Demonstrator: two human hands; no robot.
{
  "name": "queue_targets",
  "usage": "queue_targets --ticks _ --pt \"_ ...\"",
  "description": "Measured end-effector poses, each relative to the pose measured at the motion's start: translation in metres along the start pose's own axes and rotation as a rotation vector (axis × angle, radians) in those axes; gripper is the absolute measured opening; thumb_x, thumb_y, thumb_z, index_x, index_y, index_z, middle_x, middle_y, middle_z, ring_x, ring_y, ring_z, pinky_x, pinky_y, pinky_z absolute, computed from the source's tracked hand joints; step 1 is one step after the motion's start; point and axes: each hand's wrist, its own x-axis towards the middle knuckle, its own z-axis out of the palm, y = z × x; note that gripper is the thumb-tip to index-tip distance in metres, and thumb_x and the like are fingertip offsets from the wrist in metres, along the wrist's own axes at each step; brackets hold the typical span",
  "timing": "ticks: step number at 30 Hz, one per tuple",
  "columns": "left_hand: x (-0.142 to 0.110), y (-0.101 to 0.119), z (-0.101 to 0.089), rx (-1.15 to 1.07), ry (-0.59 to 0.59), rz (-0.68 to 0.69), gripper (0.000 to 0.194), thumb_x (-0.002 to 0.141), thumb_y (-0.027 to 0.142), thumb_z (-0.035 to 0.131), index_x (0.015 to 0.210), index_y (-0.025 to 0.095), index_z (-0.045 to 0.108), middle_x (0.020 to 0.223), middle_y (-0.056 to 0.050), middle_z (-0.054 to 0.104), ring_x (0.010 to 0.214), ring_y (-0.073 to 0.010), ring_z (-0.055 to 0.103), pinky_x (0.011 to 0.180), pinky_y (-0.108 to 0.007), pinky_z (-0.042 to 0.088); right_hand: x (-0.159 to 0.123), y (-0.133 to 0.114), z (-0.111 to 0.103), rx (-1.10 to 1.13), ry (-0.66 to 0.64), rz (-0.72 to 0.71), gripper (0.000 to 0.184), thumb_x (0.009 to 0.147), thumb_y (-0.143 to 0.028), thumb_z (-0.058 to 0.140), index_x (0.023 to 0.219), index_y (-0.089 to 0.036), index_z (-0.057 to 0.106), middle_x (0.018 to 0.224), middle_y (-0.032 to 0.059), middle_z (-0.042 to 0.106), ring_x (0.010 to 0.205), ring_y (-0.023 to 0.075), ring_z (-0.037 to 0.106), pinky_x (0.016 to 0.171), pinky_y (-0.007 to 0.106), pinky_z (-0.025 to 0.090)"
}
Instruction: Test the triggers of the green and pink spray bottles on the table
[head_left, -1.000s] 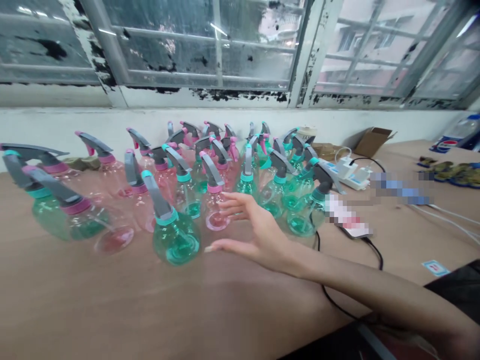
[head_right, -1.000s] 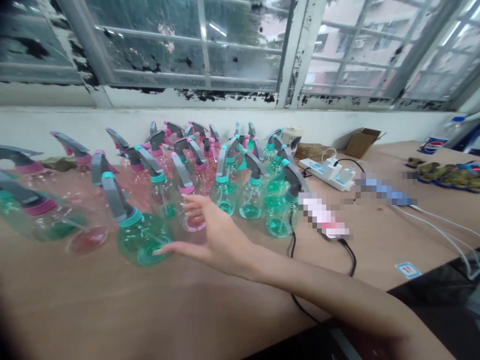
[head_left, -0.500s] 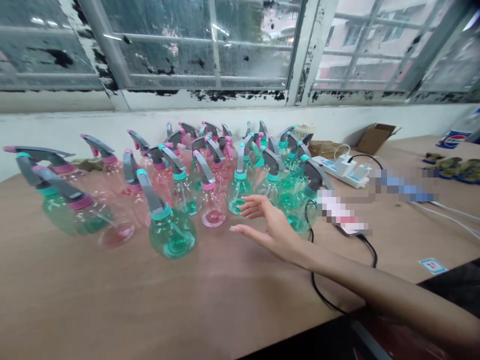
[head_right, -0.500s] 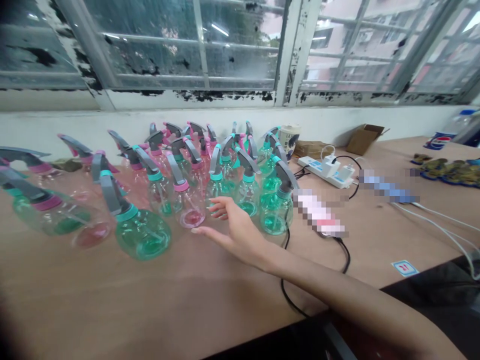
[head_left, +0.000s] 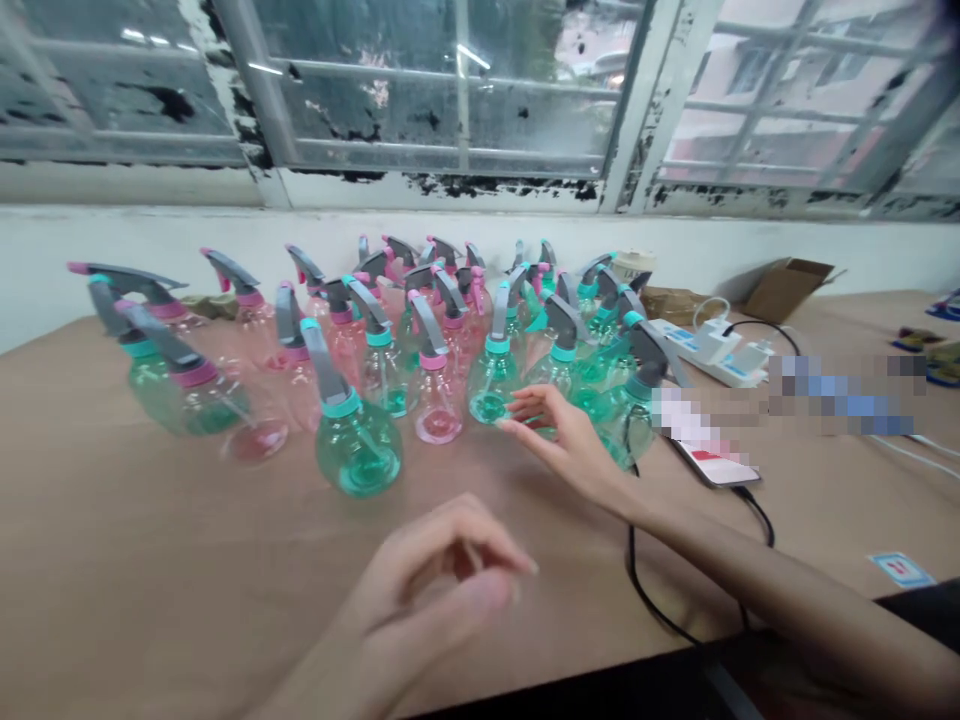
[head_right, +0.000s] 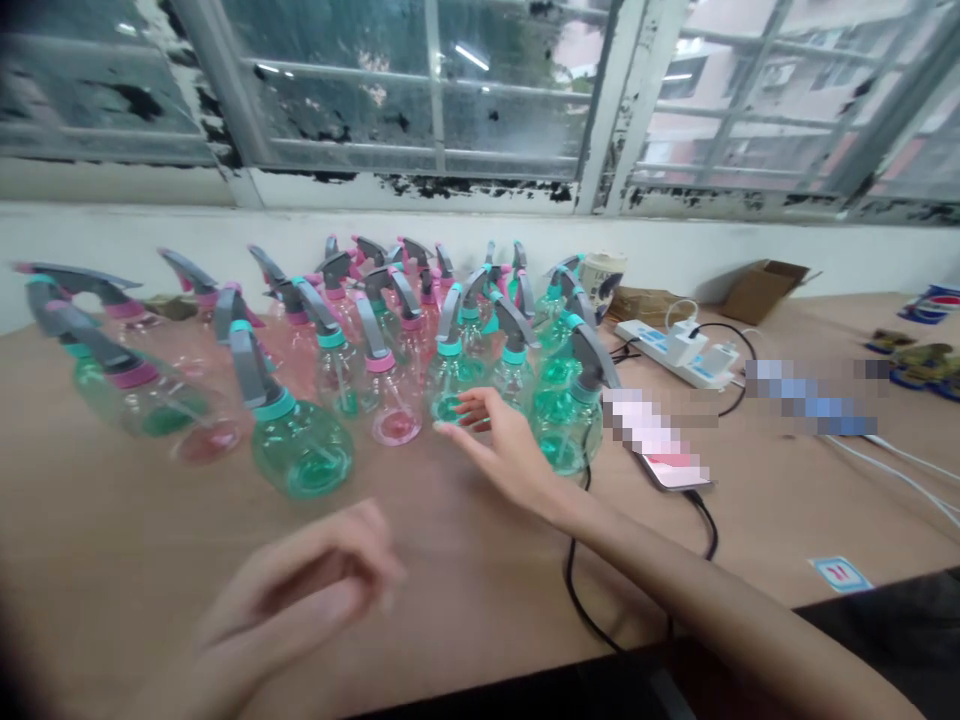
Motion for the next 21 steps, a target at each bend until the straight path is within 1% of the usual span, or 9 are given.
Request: queue_targets --ticks 2,4,7,9,11,14,16,18,21 --pt "0.026 -0.004 0.001 0.055 0.016 -0.022 0.009 0.092 0.023 0.053 0.092 0.022 0.061 0.086 0.001 0.063 0.074 -0.0141 0.059 0.067 -0.026 0.049 0.002 0.006 -0.001 -0.012 0.021 0.013 0.033 0.084 -0.043 0.065 0.105 -0.021 0.051 0.104 0.009 0.066 0.093 0.0223 0.067 0.081 0.041 0.055" --pt "0.044 -0.018 0.002 0.197 0.018 0.002 0.007 0.09 0.02 0.054 0.091 0.021 0.06 0.091 -0.001 0.061 0.076 -0.0141 0.059 0.071 -0.028 0.049 0.003 0.013 -0.001 -0.044 0.046 0.008 0.033 0.085 -0.044 0.064 0.105 -0.021 0.053 0.105 0.0096 0.065 0.095 0.0237 0.066 0.082 0.043 0.055" --pt "0.058 -0.048 0.004 0.448 0.043 0.098 0.012 0.088 0.015 0.053 0.097 0.019 0.059 0.1 -0.005 0.059 0.091 -0.0188 0.059 0.082 -0.034 0.049 0.004 0.021 -0.001 -0.118 0.087 -0.023 0.032 0.085 -0.042 0.064 0.105 -0.02 0.054 0.108 0.0104 0.063 0.098 0.0252 0.064 0.083 0.044 0.055" --pt "0.063 -0.065 0.006 0.545 0.061 0.172 0.014 0.089 0.014 0.051 0.1 0.019 0.058 0.103 -0.006 0.058 0.096 -0.0206 0.058 0.086 -0.036 0.05 0.004 0.024 -0.001 -0.173 0.107 -0.074 0.03 0.086 -0.039 0.063 0.107 -0.02 0.054 0.11 0.0109 0.062 0.099 0.0255 0.064 0.081 0.043 0.056" --pt "0.068 -0.077 0.008 0.59 0.071 0.228 0.016 0.089 0.013 0.05 0.102 0.018 0.056 0.105 -0.007 0.058 0.098 -0.0212 0.058 0.087 -0.036 0.05 0.005 0.024 0.0 -0.231 0.119 -0.154 0.027 0.087 -0.035 0.062 0.107 -0.02 0.053 0.111 0.0114 0.061 0.1 0.025 0.063 0.081 0.042 0.057" --pt "0.073 -0.084 0.01 0.623 0.067 0.273 0.018 0.089 0.012 0.049 0.106 0.017 0.055 0.107 -0.008 0.058 0.1 -0.0215 0.058 0.088 -0.037 0.051 0.007 0.022 0.0 -0.307 0.138 -0.278 0.024 0.088 -0.03 0.06 0.109 -0.02 0.053 0.114 0.0125 0.059 0.106 0.0249 0.06 0.084 0.042 0.057" --pt "0.074 -0.085 0.01 0.646 0.062 0.284 0.018 0.09 0.013 0.049 0.107 0.016 0.055 0.109 -0.009 0.059 0.102 -0.022 0.057 0.09 -0.038 0.05 0.011 0.023 0.001 -0.333 0.161 -0.32 0.027 0.088 -0.028 0.059 0.112 -0.02 0.051 0.117 0.0134 0.058 0.112 0.0259 0.058 0.088 0.043 0.056" --pt "0.073 -0.085 0.009 0.67 0.063 0.276 0.018 0.09 0.013 0.049 0.106 0.016 0.056 0.109 -0.01 0.059 0.103 -0.0228 0.057 0.091 -0.039 0.05 0.016 0.025 0.002 -0.341 0.182 -0.319 0.033 0.087 -0.03 0.059 0.117 -0.019 0.049 0.12 0.0145 0.057 0.116 0.0272 0.057 0.092 0.046 0.054" --pt "0.072 -0.086 0.01 0.69 0.052 0.246 0.018 0.089 0.012 0.05 0.105 0.015 0.057 0.11 -0.01 0.059 0.105 -0.024 0.057 0.092 -0.041 0.05 0.027 0.026 0.005 -0.322 0.183 -0.273 0.042 0.086 -0.033 0.06 0.123 -0.018 0.046 0.125 0.0165 0.057 0.117 0.0287 0.057 0.097 0.049 0.051"
